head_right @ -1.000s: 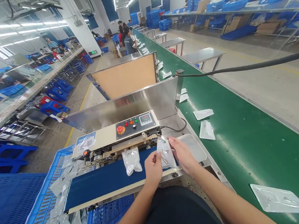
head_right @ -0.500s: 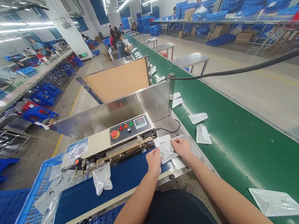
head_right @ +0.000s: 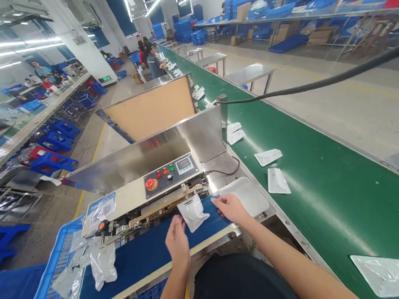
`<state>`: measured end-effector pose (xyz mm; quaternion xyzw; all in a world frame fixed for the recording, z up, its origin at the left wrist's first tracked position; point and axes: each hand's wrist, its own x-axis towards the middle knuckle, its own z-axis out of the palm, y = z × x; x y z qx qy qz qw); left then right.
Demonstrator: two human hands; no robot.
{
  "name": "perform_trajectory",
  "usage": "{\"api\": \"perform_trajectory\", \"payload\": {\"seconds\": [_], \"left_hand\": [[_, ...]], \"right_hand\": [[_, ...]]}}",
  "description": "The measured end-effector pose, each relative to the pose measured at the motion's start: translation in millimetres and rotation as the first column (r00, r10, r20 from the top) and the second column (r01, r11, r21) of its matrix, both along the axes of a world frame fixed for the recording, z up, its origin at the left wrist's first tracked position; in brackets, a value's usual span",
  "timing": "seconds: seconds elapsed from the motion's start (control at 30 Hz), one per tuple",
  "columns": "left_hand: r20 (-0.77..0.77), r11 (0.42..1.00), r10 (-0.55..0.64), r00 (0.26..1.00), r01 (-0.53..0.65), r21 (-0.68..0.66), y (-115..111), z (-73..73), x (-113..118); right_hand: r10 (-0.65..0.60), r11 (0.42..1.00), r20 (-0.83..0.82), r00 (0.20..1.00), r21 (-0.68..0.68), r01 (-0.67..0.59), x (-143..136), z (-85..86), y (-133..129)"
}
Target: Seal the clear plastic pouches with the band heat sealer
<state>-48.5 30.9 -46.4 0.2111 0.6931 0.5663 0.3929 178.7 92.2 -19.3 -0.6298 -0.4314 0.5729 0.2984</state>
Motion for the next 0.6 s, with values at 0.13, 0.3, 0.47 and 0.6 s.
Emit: {"api": "perform_trajectory", "payload": {"seconds": [0.13, 0.3, 0.47, 0.6], "left_hand": [[-0.277, 0.999, 0.036, 0.960, -0.043, -0.018, -17, 19.9, -14], [-0.284, 0.964, -0.207, 0.936, 0.245, 0.105, 3, 37.8, 40], [-0.221, 0.895, -0.413, 0.883, 0.439, 0.078, 20, 32.2, 111], [-0.142, 0.818, -0.574, 0.806, 0.573, -0.052, 24, 21.7, 146]], "right_hand": [[-0.185, 0.981, 0.069, 0.980, 0.069, 0.181, 62, -15.8, -61], [-0.743, 0.658, 0.413, 0.527, 0.302, 0.690, 200, -52.4, -173], [-0.655, 0.009, 0.726, -0.210, 0.285, 0.958, 341, -87.0, -346], [-0.634, -0.015, 0.762, -0.134, 0.161, 0.987, 400, -121.0, -426]]}}
